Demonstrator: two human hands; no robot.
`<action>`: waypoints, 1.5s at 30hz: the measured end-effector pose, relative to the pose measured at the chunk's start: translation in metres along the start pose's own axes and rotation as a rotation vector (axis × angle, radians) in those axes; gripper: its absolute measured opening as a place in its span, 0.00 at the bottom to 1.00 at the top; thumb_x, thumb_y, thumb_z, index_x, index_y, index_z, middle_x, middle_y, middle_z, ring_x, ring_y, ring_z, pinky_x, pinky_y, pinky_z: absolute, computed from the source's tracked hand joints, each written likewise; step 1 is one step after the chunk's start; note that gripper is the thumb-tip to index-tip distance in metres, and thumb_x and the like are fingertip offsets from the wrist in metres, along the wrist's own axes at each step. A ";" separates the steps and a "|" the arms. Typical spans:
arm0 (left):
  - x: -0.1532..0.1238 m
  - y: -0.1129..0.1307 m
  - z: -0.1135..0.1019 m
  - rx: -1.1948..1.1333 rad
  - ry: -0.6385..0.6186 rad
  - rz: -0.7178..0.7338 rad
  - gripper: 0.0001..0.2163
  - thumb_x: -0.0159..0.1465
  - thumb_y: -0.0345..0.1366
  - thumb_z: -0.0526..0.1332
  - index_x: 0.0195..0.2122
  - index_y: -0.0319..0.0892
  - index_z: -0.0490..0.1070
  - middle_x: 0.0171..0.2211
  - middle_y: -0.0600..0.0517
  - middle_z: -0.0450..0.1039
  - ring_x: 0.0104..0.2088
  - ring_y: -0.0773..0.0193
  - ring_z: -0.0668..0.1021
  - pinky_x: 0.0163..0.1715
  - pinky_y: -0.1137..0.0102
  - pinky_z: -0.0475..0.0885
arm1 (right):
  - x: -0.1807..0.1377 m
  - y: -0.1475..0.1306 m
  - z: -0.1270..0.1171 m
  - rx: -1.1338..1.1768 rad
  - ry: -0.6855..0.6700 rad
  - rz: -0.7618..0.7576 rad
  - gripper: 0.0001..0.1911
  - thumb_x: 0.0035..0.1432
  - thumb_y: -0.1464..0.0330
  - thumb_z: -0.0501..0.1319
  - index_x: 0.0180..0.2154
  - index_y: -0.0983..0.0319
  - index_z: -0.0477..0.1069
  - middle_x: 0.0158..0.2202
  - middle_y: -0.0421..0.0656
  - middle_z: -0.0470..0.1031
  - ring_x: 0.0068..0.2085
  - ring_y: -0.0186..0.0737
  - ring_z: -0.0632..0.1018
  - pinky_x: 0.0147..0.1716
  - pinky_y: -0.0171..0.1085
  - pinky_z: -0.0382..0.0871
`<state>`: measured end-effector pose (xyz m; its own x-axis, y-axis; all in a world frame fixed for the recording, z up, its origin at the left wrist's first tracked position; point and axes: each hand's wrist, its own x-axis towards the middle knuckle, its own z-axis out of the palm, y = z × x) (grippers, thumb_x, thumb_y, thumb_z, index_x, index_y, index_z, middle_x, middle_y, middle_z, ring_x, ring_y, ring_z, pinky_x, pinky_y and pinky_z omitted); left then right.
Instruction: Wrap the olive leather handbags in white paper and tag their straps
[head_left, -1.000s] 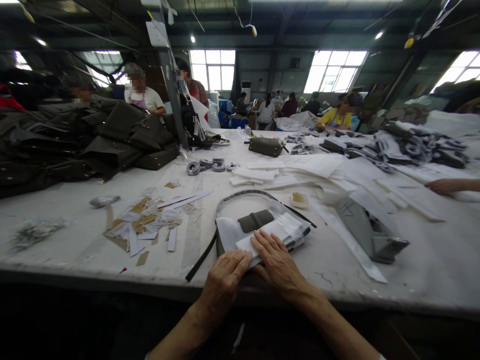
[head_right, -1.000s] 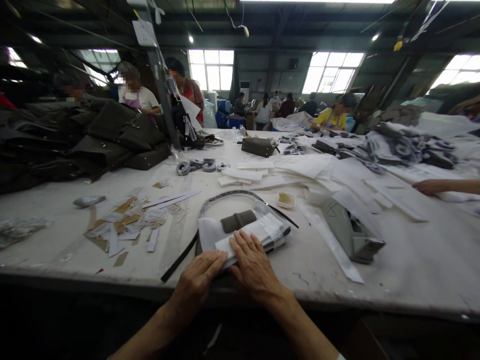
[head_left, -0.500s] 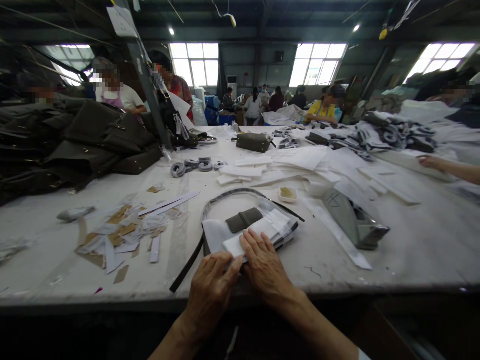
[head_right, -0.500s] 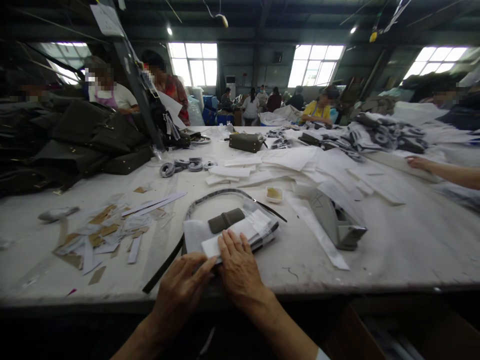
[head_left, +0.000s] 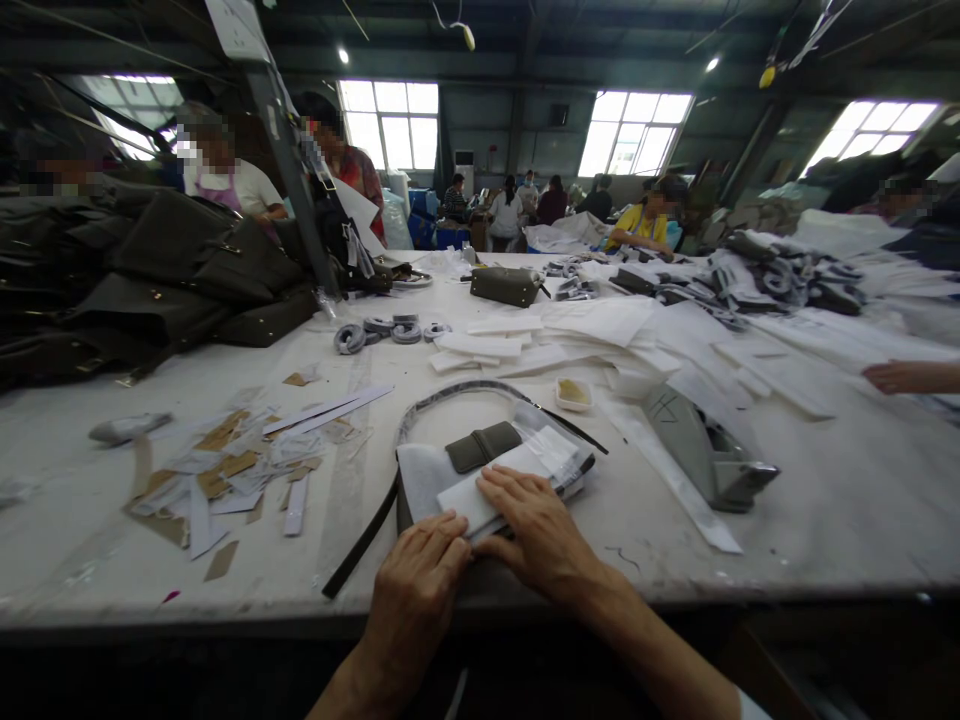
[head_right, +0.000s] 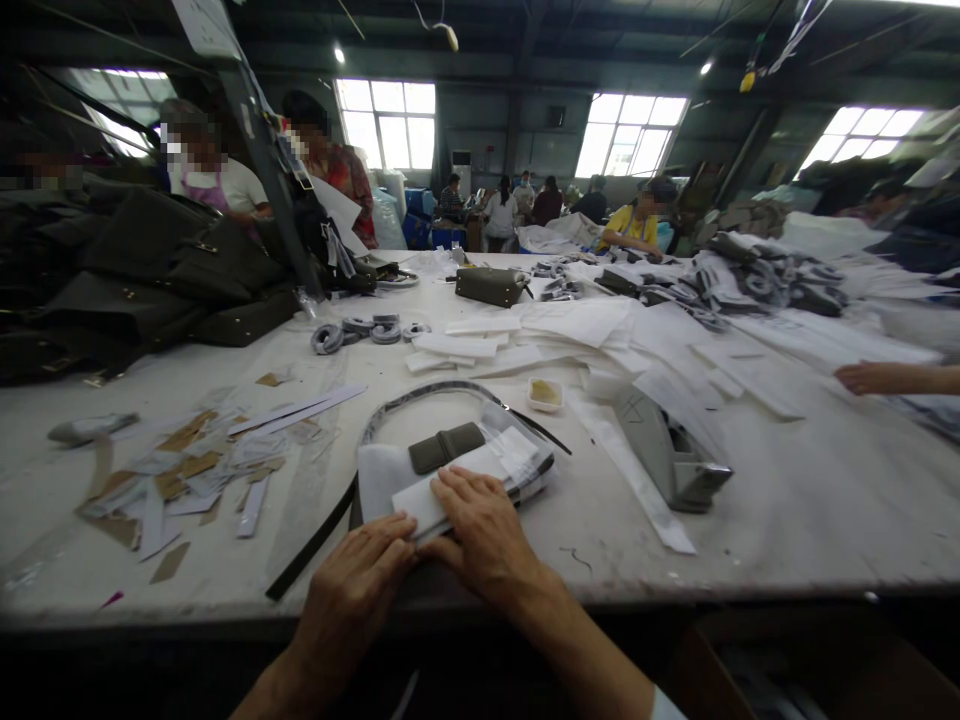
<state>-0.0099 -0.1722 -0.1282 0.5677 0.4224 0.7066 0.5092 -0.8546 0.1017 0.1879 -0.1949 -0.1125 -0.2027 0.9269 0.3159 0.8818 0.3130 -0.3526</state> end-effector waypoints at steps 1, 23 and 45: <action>-0.001 0.000 0.001 -0.003 0.001 -0.011 0.08 0.68 0.28 0.54 0.38 0.43 0.71 0.40 0.51 0.79 0.45 0.60 0.80 0.46 0.65 0.76 | 0.007 0.008 -0.011 0.042 0.024 0.033 0.22 0.66 0.60 0.55 0.58 0.61 0.66 0.58 0.47 0.71 0.59 0.46 0.70 0.58 0.46 0.64; -0.002 0.006 0.005 -0.077 -0.007 -0.145 0.08 0.67 0.27 0.53 0.32 0.44 0.68 0.36 0.51 0.75 0.38 0.61 0.77 0.41 0.66 0.73 | 0.027 0.083 -0.013 -0.280 0.249 0.234 0.20 0.68 0.57 0.52 0.50 0.62 0.73 0.42 0.47 0.79 0.47 0.48 0.74 0.60 0.51 0.54; -0.021 -0.006 0.013 -0.048 0.054 -0.146 0.07 0.68 0.27 0.55 0.38 0.41 0.72 0.31 0.51 0.70 0.34 0.63 0.72 0.36 0.69 0.71 | 0.012 0.017 0.008 -0.111 -0.172 -0.209 0.41 0.53 0.51 0.67 0.63 0.59 0.60 0.66 0.51 0.60 0.66 0.55 0.58 0.65 0.59 0.47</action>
<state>-0.0167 -0.1718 -0.1523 0.4536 0.5278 0.7181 0.5515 -0.7992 0.2390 0.1972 -0.1770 -0.1223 -0.4460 0.8690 0.2143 0.8525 0.4854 -0.1941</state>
